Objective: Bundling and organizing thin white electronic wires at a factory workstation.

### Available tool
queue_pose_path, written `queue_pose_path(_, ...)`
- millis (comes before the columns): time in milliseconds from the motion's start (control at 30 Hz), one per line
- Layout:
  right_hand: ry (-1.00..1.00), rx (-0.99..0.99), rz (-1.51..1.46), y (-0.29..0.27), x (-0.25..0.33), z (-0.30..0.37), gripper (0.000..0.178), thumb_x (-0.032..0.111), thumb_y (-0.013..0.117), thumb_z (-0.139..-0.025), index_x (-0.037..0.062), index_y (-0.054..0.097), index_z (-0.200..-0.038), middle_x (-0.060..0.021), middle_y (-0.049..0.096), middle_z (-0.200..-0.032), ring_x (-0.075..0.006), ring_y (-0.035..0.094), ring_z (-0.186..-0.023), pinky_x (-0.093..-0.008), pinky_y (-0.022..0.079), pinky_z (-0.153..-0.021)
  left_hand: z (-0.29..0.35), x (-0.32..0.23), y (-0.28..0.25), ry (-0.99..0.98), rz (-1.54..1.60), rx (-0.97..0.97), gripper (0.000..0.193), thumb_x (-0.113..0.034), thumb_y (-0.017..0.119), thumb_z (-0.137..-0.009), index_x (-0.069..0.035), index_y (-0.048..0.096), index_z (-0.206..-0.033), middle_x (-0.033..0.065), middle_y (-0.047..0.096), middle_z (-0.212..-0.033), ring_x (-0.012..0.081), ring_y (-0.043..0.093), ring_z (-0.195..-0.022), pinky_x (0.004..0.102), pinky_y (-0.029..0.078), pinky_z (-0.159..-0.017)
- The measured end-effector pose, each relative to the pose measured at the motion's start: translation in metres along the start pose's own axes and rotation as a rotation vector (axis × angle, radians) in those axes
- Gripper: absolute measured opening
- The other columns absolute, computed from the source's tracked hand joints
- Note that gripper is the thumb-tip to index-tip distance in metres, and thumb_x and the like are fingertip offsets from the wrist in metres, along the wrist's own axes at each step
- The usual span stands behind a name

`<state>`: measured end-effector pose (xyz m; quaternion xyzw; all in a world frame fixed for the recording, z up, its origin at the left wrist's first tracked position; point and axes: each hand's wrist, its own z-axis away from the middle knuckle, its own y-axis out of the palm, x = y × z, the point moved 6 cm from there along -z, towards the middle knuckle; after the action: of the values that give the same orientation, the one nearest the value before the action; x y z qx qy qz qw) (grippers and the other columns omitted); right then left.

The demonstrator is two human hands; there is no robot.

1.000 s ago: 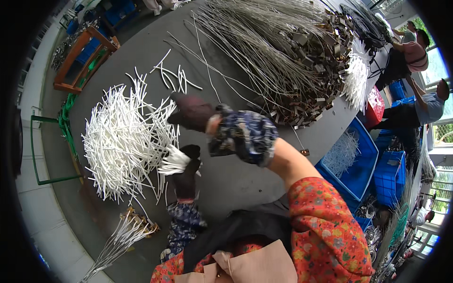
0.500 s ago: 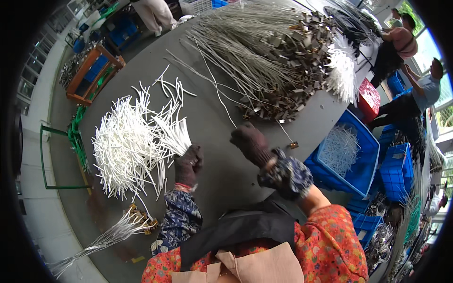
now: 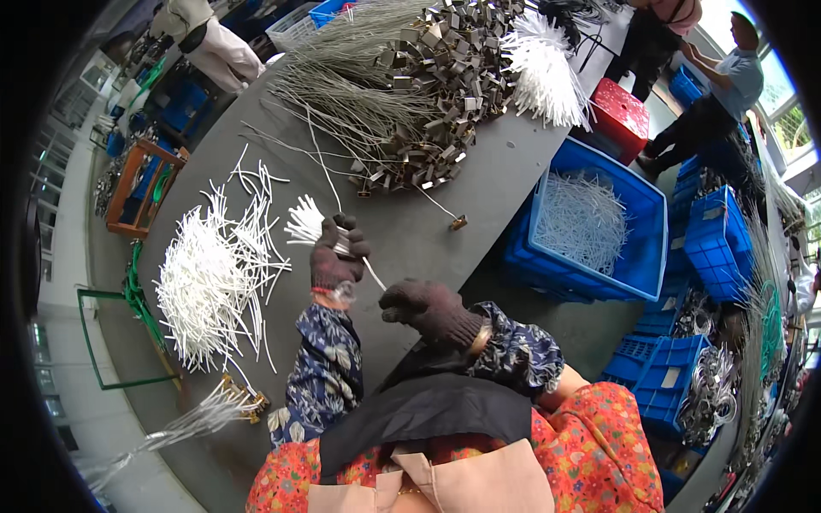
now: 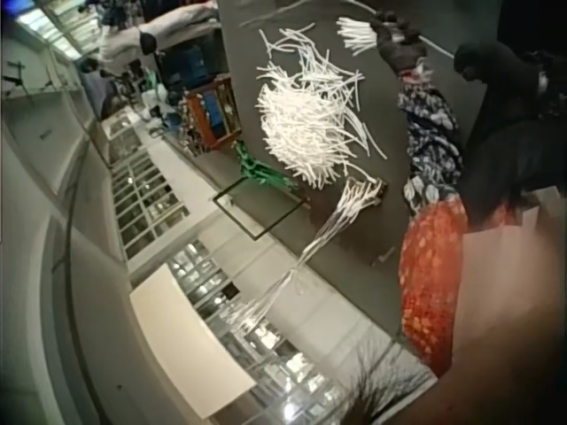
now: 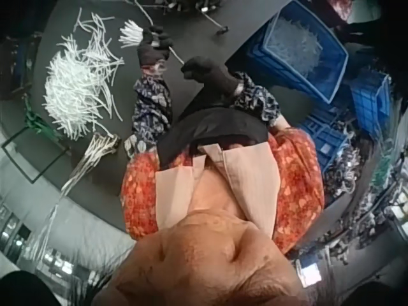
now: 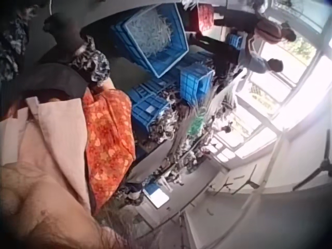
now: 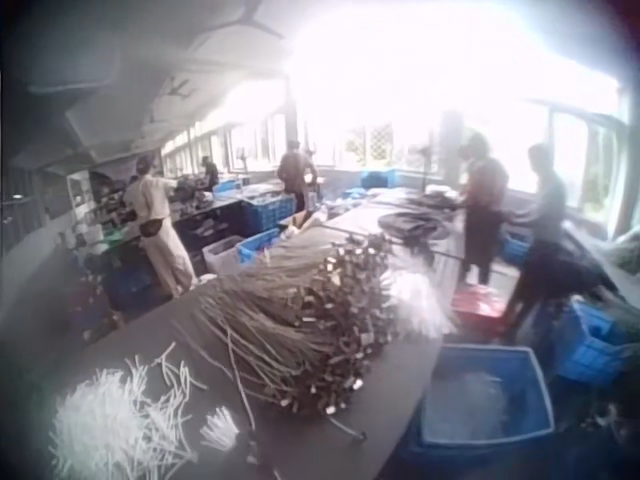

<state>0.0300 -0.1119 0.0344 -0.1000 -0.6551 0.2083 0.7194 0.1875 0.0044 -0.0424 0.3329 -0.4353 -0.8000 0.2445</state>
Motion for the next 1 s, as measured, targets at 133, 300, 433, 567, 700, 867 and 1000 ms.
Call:
queue_pose_path(133,0.174,0.058,-0.539,-0.032,-0.031,0.073,0.017,0.020,0.066,-0.086,0.0043,0.064,-0.094,-0.0007,0.063,-0.084,-0.0128,0.058,-0.069,-0.0299,0.047,-0.061,-0.014,0.028,-0.015,0.070,-0.120,-0.174,0.024,-0.036,0.061,-0.094,-0.012,0.058,-0.097,0.0019,0.054,-0.075,0.0100,0.038,-0.049,0.0234,0.025,-0.039)
queue_pose_path(300,0.590,-0.148,-0.146,-0.090,-0.152,0.207,0.027,0.025,0.069,-0.082,0.0043,0.066,-0.098,-0.0018,0.063,-0.078,-0.0110,0.056,-0.067,-0.0286,0.045,-0.059,-0.021,0.058,-0.043,0.335,-0.204,-0.461,0.021,-0.025,0.065,-0.090,-0.004,0.064,-0.094,0.0109,0.065,-0.078,0.0213,0.060,-0.057,0.0365,0.050,-0.048)
queue_pose_path(433,0.927,0.005,-0.084,-0.116,-0.214,0.275,0.027,0.025,0.069,-0.079,0.0055,0.068,-0.098,-0.0045,0.063,-0.075,-0.0114,0.057,-0.067,-0.0286,0.044,-0.058,0.003,0.034,0.015,0.501,-0.236,-0.395,0.018,-0.019,0.067,-0.089,-0.001,0.065,-0.091,0.0102,0.067,-0.081,0.0240,0.066,-0.068,0.0385,0.058,-0.066)
queue_pose_path(567,0.918,0.048,-0.106,-0.130,-0.218,0.278,0.029,0.031,0.067,-0.078,0.0054,0.068,-0.093,-0.0075,0.066,-0.081,-0.0172,0.060,-0.072,-0.0313,0.047,-0.068,0.025,-0.002,0.036,0.678,-0.223,-0.425,0.016,-0.019,0.068,-0.088,-0.003,0.065,-0.089,0.0079,0.067,-0.080,0.0222,0.066,-0.068,0.0388,0.058,-0.067)
queue_pose_path(700,0.797,-0.035,-0.113,-0.146,-0.219,0.266,0.025,0.027,0.066,-0.080,0.0050,0.068,-0.092,-0.0074,0.065,-0.080,-0.0161,0.059,-0.071,-0.0316,0.046,-0.067,0.052,-0.046,0.042,0.832,-0.310,-0.394,0.018,-0.022,0.067,-0.089,-0.008,0.063,-0.100,0.0081,0.068,-0.091,0.0242,0.067,-0.080,0.0444,0.058,-0.076)
queue_pose_path(867,0.810,-0.027,-0.081,-0.151,-0.221,0.259,0.025,0.025,0.067,-0.080,0.0042,0.067,-0.093,-0.0073,0.064,-0.078,-0.0158,0.058,-0.072,-0.0323,0.046,-0.069,0.085,-0.081,0.071,0.936,-0.204,-0.413,0.021,-0.017,0.070,-0.086,-0.003,0.062,-0.099,0.0102,0.064,-0.086,0.0240,0.064,-0.077,0.0409,0.058,-0.073)
queue_pose_path(1000,0.688,-0.020,-0.138,-0.149,-0.222,0.252,0.021,0.024,0.067,-0.081,0.0055,0.066,-0.091,-0.0062,0.063,-0.075,-0.0139,0.057,-0.065,-0.0305,0.046,-0.060,0.098,-0.090,0.088,0.903,-0.238,-0.375,0.020,-0.014,0.069,-0.086,-0.002,0.062,-0.099,0.0109,0.064,-0.085,0.0237,0.063,-0.076,0.0394,0.058,-0.071)
